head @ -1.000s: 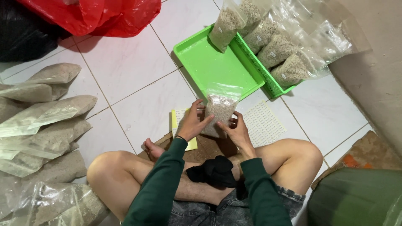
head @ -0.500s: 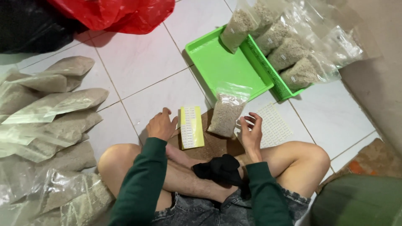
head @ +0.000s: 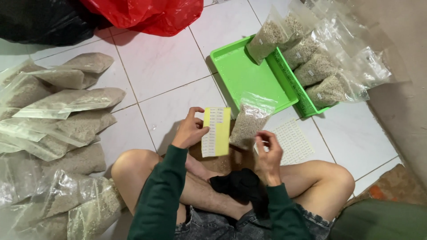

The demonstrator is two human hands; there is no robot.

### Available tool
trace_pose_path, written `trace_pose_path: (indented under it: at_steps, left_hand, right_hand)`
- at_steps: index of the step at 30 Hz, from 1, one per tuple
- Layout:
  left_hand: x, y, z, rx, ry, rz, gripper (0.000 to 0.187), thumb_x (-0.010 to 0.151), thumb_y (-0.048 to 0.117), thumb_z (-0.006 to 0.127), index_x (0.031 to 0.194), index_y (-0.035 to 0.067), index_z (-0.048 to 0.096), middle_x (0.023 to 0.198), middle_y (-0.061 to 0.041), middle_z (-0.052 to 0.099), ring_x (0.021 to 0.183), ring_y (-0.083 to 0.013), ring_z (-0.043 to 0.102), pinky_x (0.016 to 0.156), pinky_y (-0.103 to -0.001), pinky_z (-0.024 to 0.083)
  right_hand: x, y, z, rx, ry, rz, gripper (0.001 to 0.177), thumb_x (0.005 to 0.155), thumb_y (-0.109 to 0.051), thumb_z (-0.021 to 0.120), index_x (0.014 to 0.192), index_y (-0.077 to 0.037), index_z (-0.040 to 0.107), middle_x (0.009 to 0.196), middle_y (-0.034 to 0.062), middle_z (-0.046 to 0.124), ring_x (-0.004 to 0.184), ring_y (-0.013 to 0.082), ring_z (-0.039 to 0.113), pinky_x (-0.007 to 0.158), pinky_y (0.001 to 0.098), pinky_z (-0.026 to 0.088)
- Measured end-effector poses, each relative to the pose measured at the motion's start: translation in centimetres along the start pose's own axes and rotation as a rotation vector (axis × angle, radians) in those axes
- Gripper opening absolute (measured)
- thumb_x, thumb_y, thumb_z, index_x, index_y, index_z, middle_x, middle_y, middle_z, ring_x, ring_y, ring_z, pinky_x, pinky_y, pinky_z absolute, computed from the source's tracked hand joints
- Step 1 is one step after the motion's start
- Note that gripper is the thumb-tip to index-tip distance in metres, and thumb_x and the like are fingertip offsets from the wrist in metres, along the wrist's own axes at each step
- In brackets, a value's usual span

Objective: Sealing small plastic bags of grain and organizing them into a green tray while sitting on the floor.

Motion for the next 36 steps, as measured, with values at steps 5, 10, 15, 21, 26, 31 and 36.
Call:
trace_pose_path:
  at_steps: [5,10,15,21,26,31,36]
  left_hand:
    - [-1.1,2.9,1.1,-0.428,-0.282,0.164,0.065,0.078,0.006,0.072,0.134,0.014,0.039,0.085,-0.014,0.069,0.072,-0.0193,0.06,0.069,-0.029,0.052]
    - [-1.4,4.5,1.9,-0.366,0.014,0.4,0.058,0.08,0.012,0.077,0.128,0.01,0.044,0.1,-0.016,0.066,0.082,-0.0217,0.063,0.068,-0.031,0.051]
    - [-2.9,6.4,3.1,-0.078,0.344,0.804,0.023,0.08,0.009,0.077,0.101,0.011,0.069,0.095,-0.006,0.062,0.084,-0.0212,0.062,0.074,-0.033,0.054]
    - [-4.1,6.9,4.8,0.077,0.358,0.874,0.013,0.082,0.011,0.075,0.094,0.014,0.072,0.084,-0.002,0.065,0.075,-0.0186,0.066,0.071,-0.029,0.056]
    - [-3.8,6.4,5.0,0.06,0.392,0.842,0.012,0.08,0.013,0.078,0.09,0.015,0.073,0.079,0.002,0.07,0.072,-0.0145,0.069,0.07,-0.027,0.057]
    - [-3.9,6.2,4.8,0.018,0.42,0.841,0.009,0.078,0.011,0.08,0.085,0.014,0.075,0.076,0.0,0.072,0.068,-0.0161,0.07,0.069,-0.028,0.056]
    - [-3.9,6.4,4.5,-0.023,0.414,0.831,0.008,0.077,0.011,0.081,0.082,0.015,0.076,0.072,0.0,0.073,0.066,-0.0145,0.07,0.068,-0.026,0.056]
  right_hand:
    - [-0.9,-4.6,2.6,0.304,-0.35,0.318,0.045,0.085,-0.024,0.075,0.125,-0.006,0.063,0.102,0.0145,0.07,0.094,0.0209,0.063,0.081,0.0368,0.055]
    - [-0.6,-3.5,2.7,0.45,-0.242,0.386,0.016,0.089,-0.019,0.075,0.098,-0.006,0.07,0.084,0.0067,0.07,0.074,0.0153,0.066,0.064,0.0292,0.057]
    - [-0.7,-1.7,2.4,0.459,-0.191,0.374,0.018,0.087,-0.021,0.077,0.098,-0.007,0.071,0.082,0.0053,0.067,0.07,0.014,0.068,0.06,0.0306,0.058]
    - [-1.4,-3.4,2.2,0.356,-0.22,0.315,0.014,0.092,-0.02,0.07,0.098,-0.008,0.075,0.079,0.004,0.07,0.071,0.0118,0.065,0.066,0.0282,0.058]
    - [-1.3,-5.1,2.2,0.286,-0.234,0.223,0.015,0.094,-0.019,0.067,0.097,-0.007,0.077,0.077,0.0066,0.072,0.07,0.0124,0.064,0.065,0.0294,0.058]
    - [-1.1,-6.7,1.9,0.242,-0.264,0.142,0.013,0.094,-0.015,0.067,0.095,-0.007,0.078,0.077,0.009,0.074,0.073,0.0125,0.064,0.066,0.033,0.059]
    - [-1.0,-7.1,1.6,0.214,-0.285,0.049,0.013,0.094,-0.013,0.067,0.089,-0.007,0.079,0.078,0.0094,0.074,0.077,0.0129,0.065,0.067,0.0333,0.059]
Point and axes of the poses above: each hand's wrist, its own x-axis towards the middle knuckle, its own z-axis out of the palm, y = z × x, the point moved 2 cm from there along x, towards the middle knuckle
